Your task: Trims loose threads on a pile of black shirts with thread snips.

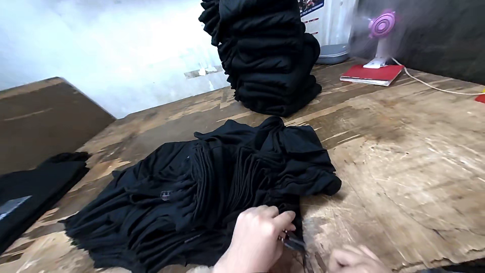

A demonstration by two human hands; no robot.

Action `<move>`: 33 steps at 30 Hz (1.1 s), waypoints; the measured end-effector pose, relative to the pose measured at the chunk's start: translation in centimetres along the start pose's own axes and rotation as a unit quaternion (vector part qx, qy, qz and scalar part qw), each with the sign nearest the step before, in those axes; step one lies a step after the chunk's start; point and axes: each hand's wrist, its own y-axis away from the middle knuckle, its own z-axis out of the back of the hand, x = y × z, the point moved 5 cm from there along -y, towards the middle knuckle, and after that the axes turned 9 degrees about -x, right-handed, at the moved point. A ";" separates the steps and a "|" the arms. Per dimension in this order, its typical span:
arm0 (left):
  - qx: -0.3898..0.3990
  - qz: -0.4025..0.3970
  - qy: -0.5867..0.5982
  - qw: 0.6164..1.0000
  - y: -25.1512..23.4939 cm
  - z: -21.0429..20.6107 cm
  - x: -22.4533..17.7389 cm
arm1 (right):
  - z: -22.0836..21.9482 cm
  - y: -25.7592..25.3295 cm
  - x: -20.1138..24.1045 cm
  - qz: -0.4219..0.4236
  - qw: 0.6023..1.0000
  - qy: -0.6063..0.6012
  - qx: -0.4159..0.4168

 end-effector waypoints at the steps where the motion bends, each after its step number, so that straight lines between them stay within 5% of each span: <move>1: 0.025 0.005 0.004 1.000 -0.5 -0.3 0.3 | 0.2 -0.3 0.1 -0.016 0.999 -0.011 -0.045; 4: 0.035 0.017 -0.011 0.999 -2.0 -0.7 0.7 | -1.1 -2.1 0.6 -0.014 0.980 0.004 -0.200; 7: 0.041 -0.004 0.011 0.999 -1.9 -1.0 0.7 | -2.9 -2.9 0.4 0.004 0.964 -0.052 -0.262; 10: 0.085 0.003 0.043 0.995 -0.9 0.0 1.7 | -1.3 -1.7 0.0 0.002 0.979 -0.134 -0.151; 14: 0.119 0.059 0.044 0.990 -0.5 0.5 1.8 | 1.0 0.1 -1.2 -0.017 0.995 -0.092 0.029; 18: 0.027 0.128 -0.054 0.990 -1.2 -0.3 0.2 | 0.3 -1.6 -0.7 -0.087 0.990 -0.005 -0.114; 22: -0.102 0.077 -0.084 0.988 -1.0 -0.9 -0.2 | -2.4 -3.3 -0.6 -0.072 0.967 -0.029 -0.242; 28: 0.037 0.044 -0.033 0.998 -0.2 0.4 -0.6 | -1.4 -1.7 -1.2 -0.067 0.951 -0.073 -0.294; 33: 0.033 -0.056 -0.059 0.996 -1.0 2.1 -2.8 | -1.7 -1.7 -1.0 -0.055 0.939 -0.059 -0.333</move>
